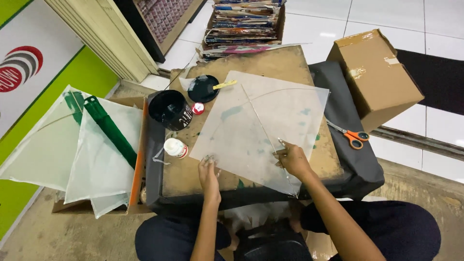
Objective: The person is assembling a kite by applying glue to the frame and pressing the paper onto it.
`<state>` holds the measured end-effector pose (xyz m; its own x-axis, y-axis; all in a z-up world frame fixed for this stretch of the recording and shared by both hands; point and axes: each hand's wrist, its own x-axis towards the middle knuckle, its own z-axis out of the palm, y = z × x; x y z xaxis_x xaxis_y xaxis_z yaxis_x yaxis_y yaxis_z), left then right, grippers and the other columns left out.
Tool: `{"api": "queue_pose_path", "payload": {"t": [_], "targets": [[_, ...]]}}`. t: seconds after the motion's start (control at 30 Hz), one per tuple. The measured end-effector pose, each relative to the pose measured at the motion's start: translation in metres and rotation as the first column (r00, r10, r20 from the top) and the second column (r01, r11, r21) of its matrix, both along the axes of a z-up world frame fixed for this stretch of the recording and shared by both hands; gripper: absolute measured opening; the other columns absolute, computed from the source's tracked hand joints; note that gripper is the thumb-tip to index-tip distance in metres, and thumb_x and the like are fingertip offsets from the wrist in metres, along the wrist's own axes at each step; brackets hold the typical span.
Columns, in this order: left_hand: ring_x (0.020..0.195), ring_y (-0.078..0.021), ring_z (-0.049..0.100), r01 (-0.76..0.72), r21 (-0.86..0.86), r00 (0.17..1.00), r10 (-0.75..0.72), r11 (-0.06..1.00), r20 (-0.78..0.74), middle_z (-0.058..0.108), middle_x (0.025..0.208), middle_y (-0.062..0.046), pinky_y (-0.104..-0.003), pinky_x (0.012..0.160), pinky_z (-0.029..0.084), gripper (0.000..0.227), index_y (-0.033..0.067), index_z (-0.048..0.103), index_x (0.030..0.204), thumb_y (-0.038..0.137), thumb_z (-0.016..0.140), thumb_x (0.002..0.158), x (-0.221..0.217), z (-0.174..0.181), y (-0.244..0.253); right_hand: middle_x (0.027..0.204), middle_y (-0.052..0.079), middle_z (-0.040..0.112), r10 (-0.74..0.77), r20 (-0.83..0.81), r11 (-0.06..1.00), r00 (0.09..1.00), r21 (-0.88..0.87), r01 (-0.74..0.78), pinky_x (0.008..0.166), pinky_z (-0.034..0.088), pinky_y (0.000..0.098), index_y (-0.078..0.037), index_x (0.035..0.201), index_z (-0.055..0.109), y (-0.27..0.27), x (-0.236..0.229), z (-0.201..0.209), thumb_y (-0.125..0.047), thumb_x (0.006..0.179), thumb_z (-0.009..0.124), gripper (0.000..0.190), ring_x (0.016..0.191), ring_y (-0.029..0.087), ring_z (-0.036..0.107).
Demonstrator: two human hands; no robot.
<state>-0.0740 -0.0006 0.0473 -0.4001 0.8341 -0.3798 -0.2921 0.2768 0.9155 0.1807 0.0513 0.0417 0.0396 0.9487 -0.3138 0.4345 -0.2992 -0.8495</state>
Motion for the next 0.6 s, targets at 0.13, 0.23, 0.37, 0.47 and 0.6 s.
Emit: {"api": "queue_pose_path", "payload": {"t": [0.13,0.23,0.37,0.47,0.6], "targets": [[0.136,-0.0254,0.045,0.024,-0.011,0.997,-0.024,1.000,-0.074,0.045,0.146,-0.013,-0.041,0.103,0.044,0.045,0.0086,0.040,0.144,0.030,0.052,0.106,-0.001,-0.010,0.002,0.115,0.034,0.071,0.008,0.021,1.000,1.000,-0.019,-0.008,0.063,0.066,0.0346,0.009,0.146,0.048,0.002,-0.006,-0.001,0.009,0.090,0.058,0.056,0.072,0.029,0.077],[0.134,-0.0232,0.047,0.064,0.019,0.989,-0.061,0.998,-0.136,0.048,0.144,-0.012,-0.037,0.101,0.045,0.042,0.0082,0.041,0.142,0.026,0.052,0.105,-0.004,-0.020,0.004,0.114,0.034,0.071,0.008,0.033,1.000,0.999,-0.011,-0.008,0.061,0.066,0.0335,0.007,0.146,0.048,0.007,-0.010,-0.008,0.009,0.090,0.058,0.057,0.071,0.028,0.077],[0.141,-0.0332,0.044,0.134,-0.028,0.959,-0.137,0.991,-0.247,0.047,0.145,-0.019,-0.049,0.111,0.042,0.046,0.0057,0.042,0.142,0.026,0.055,0.103,-0.004,-0.027,0.004,0.110,0.033,0.072,0.022,0.034,1.000,0.999,0.004,-0.022,0.061,0.066,0.0349,0.010,0.144,0.049,0.011,-0.016,-0.008,0.012,0.089,0.060,0.056,0.070,0.029,0.076],[0.140,-0.0323,0.046,0.177,-0.037,0.931,-0.179,0.984,-0.319,0.050,0.142,-0.018,-0.049,0.111,0.043,0.043,0.0061,0.045,0.140,0.023,0.058,0.101,-0.008,-0.042,0.007,0.109,0.033,0.072,0.031,0.034,0.999,0.999,0.004,-0.031,0.062,0.066,0.0351,0.009,0.144,0.050,0.015,-0.017,-0.017,0.011,0.089,0.061,0.056,0.070,0.030,0.076],[0.137,-0.0351,0.050,0.212,-0.018,0.897,-0.202,0.977,-0.393,0.052,0.138,-0.020,-0.051,0.111,0.043,0.041,0.0022,0.049,0.136,0.018,0.060,0.100,-0.005,-0.044,0.006,0.108,0.032,0.073,0.034,0.047,0.999,0.998,0.005,-0.035,0.061,0.066,0.0347,0.009,0.143,0.051,0.017,-0.021,-0.022,0.011,0.090,0.060,0.054,0.072,0.030,0.077]]}}
